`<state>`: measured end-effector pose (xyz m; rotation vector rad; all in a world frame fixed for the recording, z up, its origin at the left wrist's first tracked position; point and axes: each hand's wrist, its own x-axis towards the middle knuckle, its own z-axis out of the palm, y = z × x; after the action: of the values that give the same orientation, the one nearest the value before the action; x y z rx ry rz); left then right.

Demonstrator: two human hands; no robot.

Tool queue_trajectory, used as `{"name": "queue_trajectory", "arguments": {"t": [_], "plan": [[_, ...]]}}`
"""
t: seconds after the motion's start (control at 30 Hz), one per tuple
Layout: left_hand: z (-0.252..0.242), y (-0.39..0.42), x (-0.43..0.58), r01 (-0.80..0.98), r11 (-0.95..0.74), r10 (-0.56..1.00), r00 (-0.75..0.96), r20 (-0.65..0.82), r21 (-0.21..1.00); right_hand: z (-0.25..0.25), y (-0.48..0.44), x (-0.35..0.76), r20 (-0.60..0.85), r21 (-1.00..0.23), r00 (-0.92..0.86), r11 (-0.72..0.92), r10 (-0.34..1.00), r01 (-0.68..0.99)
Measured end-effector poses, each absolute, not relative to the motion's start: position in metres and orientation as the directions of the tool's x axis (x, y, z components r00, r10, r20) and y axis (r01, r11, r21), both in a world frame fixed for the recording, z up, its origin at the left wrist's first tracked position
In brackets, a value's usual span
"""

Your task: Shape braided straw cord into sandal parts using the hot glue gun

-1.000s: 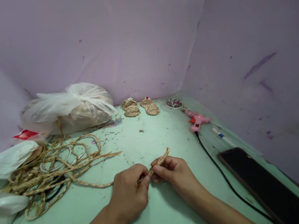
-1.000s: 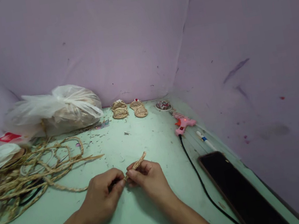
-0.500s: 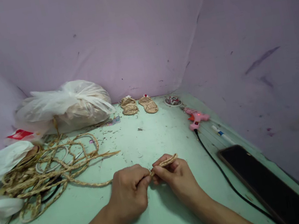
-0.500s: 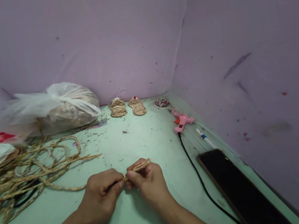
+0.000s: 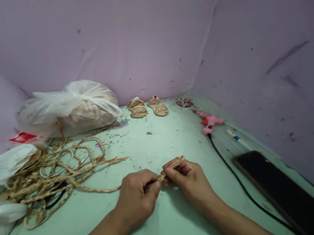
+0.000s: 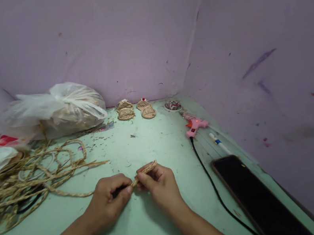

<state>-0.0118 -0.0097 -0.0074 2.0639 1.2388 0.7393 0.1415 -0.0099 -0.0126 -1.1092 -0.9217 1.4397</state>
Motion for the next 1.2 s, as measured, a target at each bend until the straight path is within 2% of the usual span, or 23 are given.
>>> {"name": "queue_trajectory", "arguments": {"t": [0.2,0.37,0.63,0.77,0.87,1.03,1.2], "plan": [[-0.0079,-0.0096,-0.0110,0.617,-0.365,0.906,0.408,0.114,0.697,-0.0146,-0.0124,0.1408,-0.099,-0.966,-0.027,-0.103,0.995,-0.236],[-0.0101,-0.0094,-0.0099,0.661,-0.384,0.901,0.421,0.104,0.645,-0.0150,-0.0121,0.1409,-0.116,-0.962,-0.014,-0.116,0.993,-0.247],[-0.0084,-0.0147,-0.0045,0.798,-0.473,0.877,0.468,0.111,0.374,-0.0097,-0.0128,0.1412,-0.128,-0.965,0.027,-0.118,0.991,-0.234],[-0.0093,-0.0162,-0.0031,0.815,-0.496,0.868,0.480,0.129,0.300,-0.0100,-0.0130,0.1409,-0.148,-0.958,0.034,-0.135,0.988,-0.251],[-0.0070,-0.0170,-0.0047,0.800,-0.505,0.862,0.487,0.139,0.324,-0.0109,-0.0129,0.1412,-0.134,-0.966,0.033,-0.124,0.990,-0.227],[-0.0017,-0.0168,-0.0086,0.740,-0.499,0.861,0.483,0.161,0.451,-0.0133,-0.0129,0.1428,-0.137,-0.969,0.048,-0.124,0.989,-0.215],[-0.0071,-0.0156,-0.0088,0.750,-0.481,0.876,0.434,0.212,0.453,-0.0139,-0.0134,0.1433,-0.147,-0.965,0.042,-0.133,0.988,-0.227]]}}
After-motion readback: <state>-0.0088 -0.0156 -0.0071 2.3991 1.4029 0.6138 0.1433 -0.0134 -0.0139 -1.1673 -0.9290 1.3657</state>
